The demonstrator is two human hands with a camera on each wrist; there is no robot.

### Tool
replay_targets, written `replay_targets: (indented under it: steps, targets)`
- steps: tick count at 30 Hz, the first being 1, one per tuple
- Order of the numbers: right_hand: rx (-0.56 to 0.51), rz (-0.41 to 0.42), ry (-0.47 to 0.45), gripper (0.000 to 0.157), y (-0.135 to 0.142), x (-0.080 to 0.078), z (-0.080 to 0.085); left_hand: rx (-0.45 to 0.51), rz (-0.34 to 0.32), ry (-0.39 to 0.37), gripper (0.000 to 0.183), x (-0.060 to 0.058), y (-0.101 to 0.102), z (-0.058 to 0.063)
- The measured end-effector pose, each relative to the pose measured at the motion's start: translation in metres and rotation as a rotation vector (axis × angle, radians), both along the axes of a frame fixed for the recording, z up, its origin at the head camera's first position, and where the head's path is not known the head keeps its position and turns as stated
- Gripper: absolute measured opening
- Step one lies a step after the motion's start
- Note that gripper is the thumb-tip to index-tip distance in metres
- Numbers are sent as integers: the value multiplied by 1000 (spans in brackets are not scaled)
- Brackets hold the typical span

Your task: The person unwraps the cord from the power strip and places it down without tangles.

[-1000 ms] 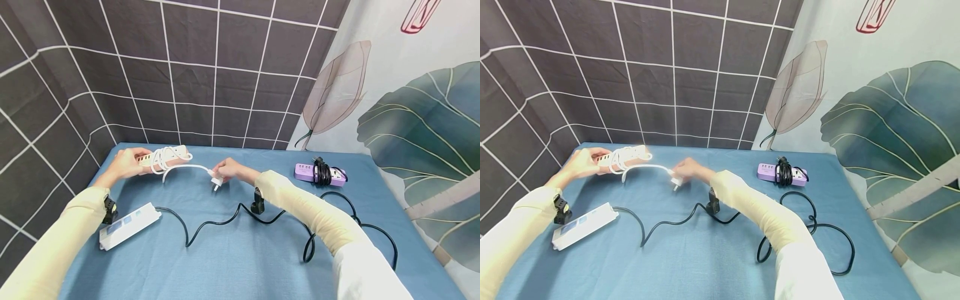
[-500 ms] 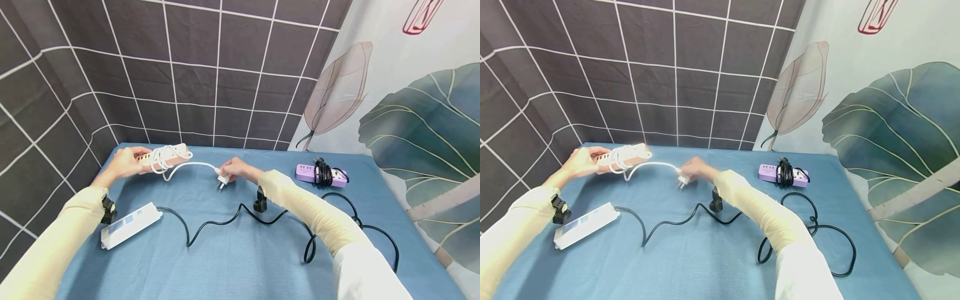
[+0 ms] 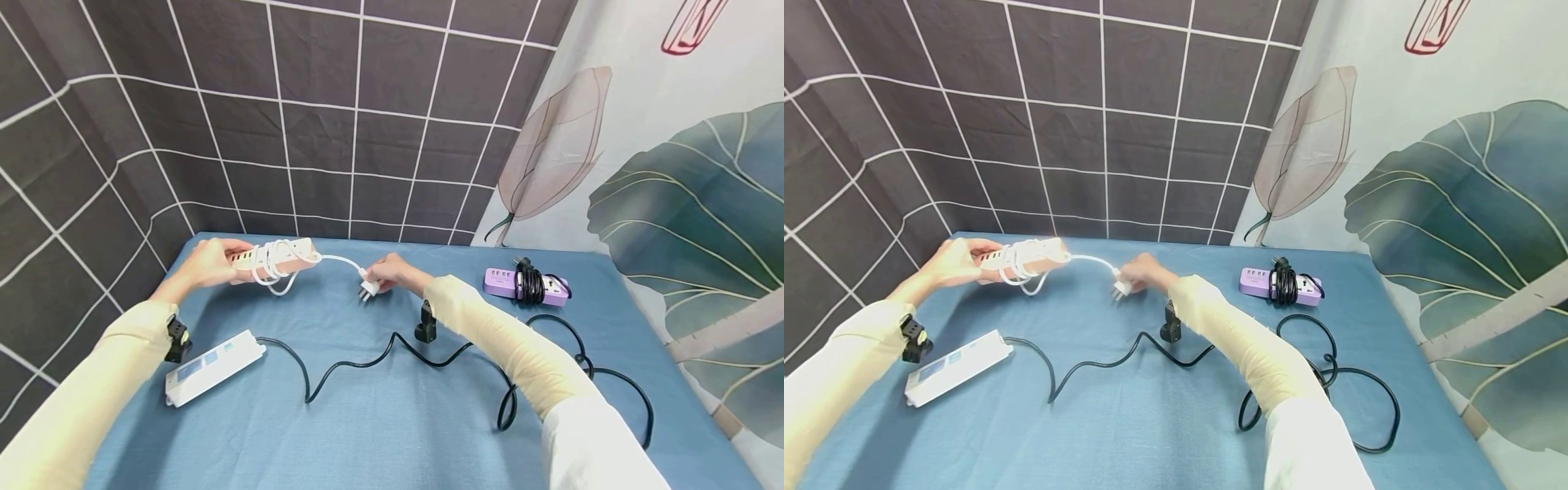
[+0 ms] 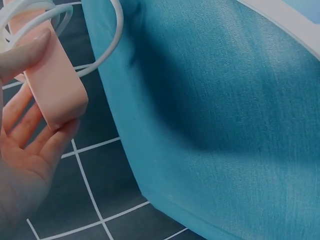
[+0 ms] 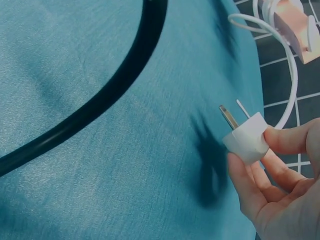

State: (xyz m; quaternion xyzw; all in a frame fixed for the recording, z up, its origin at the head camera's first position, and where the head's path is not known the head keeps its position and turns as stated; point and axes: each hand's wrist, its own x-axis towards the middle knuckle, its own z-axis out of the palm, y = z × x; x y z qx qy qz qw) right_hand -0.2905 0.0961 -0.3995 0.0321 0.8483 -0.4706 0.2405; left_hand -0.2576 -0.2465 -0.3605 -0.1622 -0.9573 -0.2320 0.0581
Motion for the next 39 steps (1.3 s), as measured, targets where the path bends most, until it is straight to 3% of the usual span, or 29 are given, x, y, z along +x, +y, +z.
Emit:
replay_targets:
  steps: [11, 39]
  targets:
    - [-48, -50, 14, 28, -1, -4, 6, 10, -62, -3, 54, 0, 2, 0]
    - [-70, -145, 78, 29, 4, -10, 13, 27, -112, -58, 53, 1, 5, -1]
